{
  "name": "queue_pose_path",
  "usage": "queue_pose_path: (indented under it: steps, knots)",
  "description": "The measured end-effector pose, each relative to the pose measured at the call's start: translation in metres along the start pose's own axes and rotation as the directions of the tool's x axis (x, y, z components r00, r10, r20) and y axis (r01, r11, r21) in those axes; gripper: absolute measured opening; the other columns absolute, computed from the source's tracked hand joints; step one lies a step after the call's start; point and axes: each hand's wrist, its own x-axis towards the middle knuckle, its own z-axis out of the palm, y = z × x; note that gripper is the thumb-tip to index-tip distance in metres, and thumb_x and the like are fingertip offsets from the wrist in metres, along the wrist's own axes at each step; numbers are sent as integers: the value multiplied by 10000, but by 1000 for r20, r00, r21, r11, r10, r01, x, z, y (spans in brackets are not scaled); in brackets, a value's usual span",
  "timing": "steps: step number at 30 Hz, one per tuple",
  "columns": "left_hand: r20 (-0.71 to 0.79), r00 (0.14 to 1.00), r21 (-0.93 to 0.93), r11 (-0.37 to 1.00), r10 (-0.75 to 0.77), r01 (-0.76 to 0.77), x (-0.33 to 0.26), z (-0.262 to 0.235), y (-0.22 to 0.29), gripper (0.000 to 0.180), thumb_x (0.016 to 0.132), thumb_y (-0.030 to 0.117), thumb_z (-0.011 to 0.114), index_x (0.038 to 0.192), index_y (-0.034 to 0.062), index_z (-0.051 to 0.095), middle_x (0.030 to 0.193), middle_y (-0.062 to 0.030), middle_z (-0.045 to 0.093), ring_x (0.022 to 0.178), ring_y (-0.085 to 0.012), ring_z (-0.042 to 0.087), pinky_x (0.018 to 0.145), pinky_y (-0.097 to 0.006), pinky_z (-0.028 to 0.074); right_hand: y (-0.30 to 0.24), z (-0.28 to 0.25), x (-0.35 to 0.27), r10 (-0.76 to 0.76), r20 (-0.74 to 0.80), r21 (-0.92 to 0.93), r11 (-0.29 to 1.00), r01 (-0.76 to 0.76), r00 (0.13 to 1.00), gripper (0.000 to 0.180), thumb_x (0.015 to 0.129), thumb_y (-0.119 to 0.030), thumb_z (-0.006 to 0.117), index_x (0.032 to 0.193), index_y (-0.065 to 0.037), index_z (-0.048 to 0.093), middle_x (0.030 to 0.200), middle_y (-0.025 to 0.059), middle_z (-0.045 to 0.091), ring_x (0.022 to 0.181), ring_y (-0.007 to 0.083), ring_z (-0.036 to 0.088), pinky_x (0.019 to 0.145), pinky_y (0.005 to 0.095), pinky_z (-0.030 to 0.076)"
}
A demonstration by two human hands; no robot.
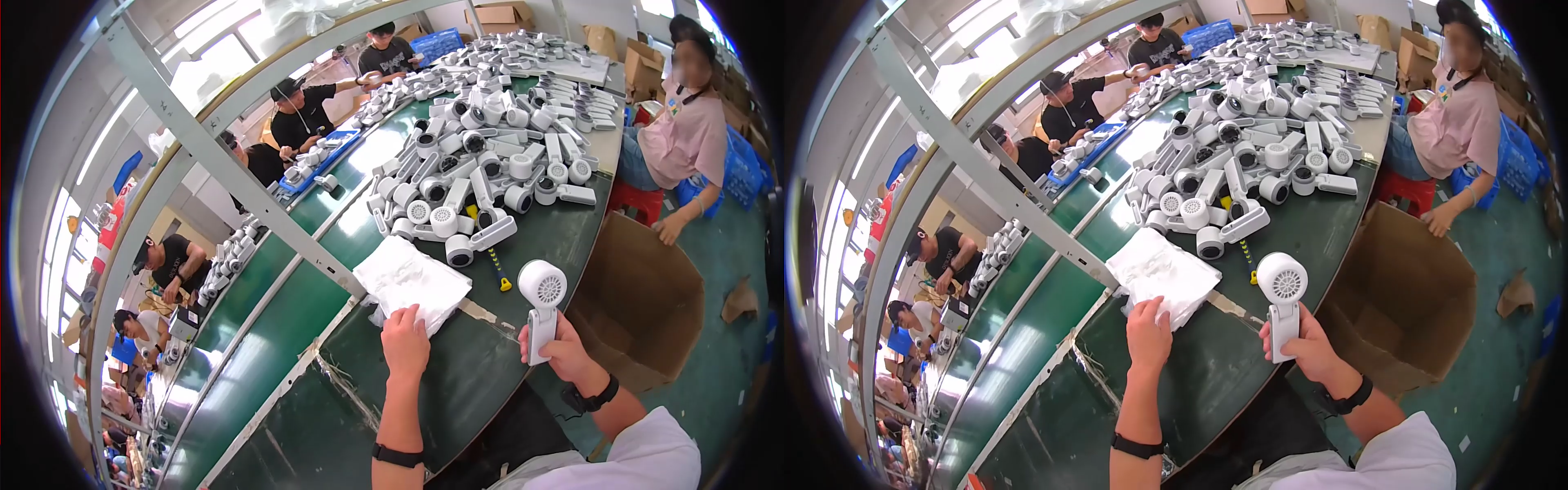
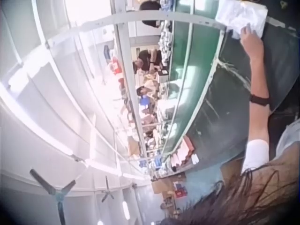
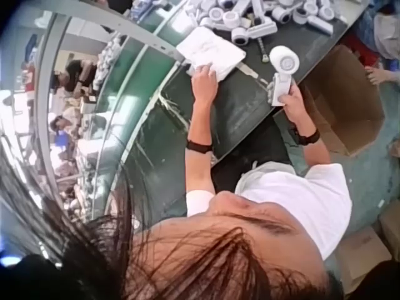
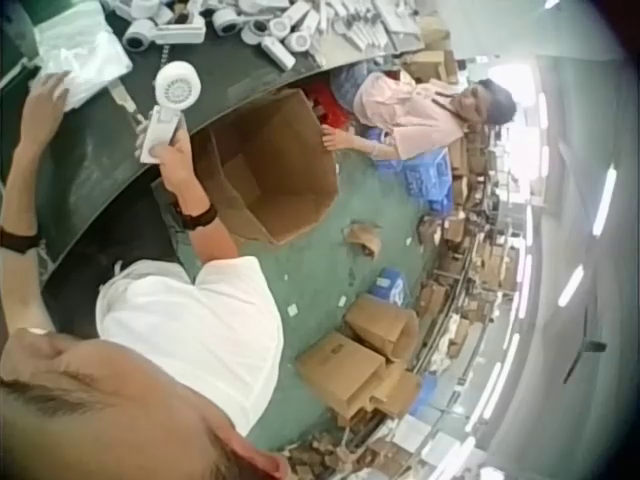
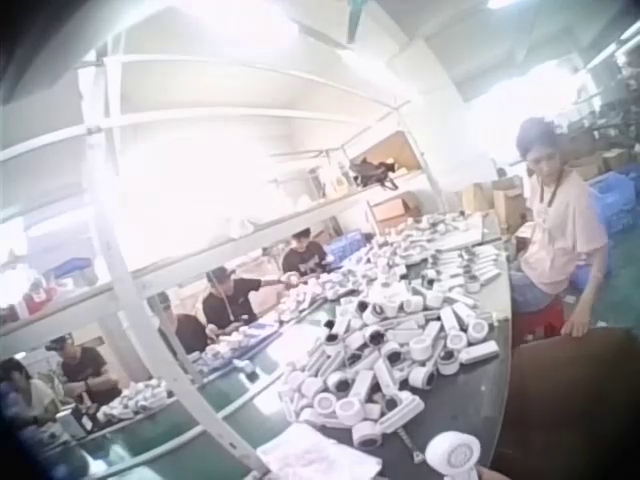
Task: The person packages handheld fans by hand, picking up a fan, sliding it into a plastic bag, and placing the bagged fan into a cardboard box.
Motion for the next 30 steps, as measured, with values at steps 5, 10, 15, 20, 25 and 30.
queue_pose_path:
  steps: [5,10,15,20,25,30]
  knots:
    - [4,1000,97,995,3,-3,-3,1,-11,108,825,147,646,888,84,706,915,-82,667,871,-295,597,774,-401,469,0,7,-7,40,-4,31,999,-40,999,626,605,61,519,1211,-68,425,960,171,607,785,266,635,680,407,562]
    - [9,1000,32,999,-28,28,-2,-3,-7,118,814,133,659,878,46,707,911,-123,677,884,-314,607,794,-389,478,5,9,-8,35,23,9,999,-35,999,614,606,55,532,1201,-58,429,925,165,620,741,259,638,660,399,559]
    - [-4,999,-23,998,-53,53,0,-4,-4,130,819,133,655,879,28,701,914,-132,678,886,-312,614,801,-387,481,7,12,-12,42,54,-31,999,-40,998,561,656,48,524,1205,-31,440,947,148,624,749,207,636,676,355,548]
    - [-22,998,-82,995,-63,61,-1,-2,-9,150,826,135,653,891,7,696,903,-158,678,857,-319,630,790,-383,491,9,16,-15,51,54,-35,998,-49,997,538,676,41,534,1201,-34,445,948,145,627,746,202,637,673,343,544]
    - [-91,970,-305,934,-224,187,-2,-4,-11,182,837,120,679,966,-7,700,813,-109,685,699,-171,623,665,-279,490,13,20,-17,58,74,-42,998,-55,996,496,720,16,578,1197,-37,453,948,139,632,749,192,639,670,334,541]
    - [161,898,-503,749,-409,432,-3,-25,-14,184,851,111,685,966,-31,694,814,-55,678,694,-104,599,647,-241,476,10,24,-22,68,87,-51,997,-64,994,455,773,16,580,1208,-34,455,952,133,637,747,183,639,666,330,538]
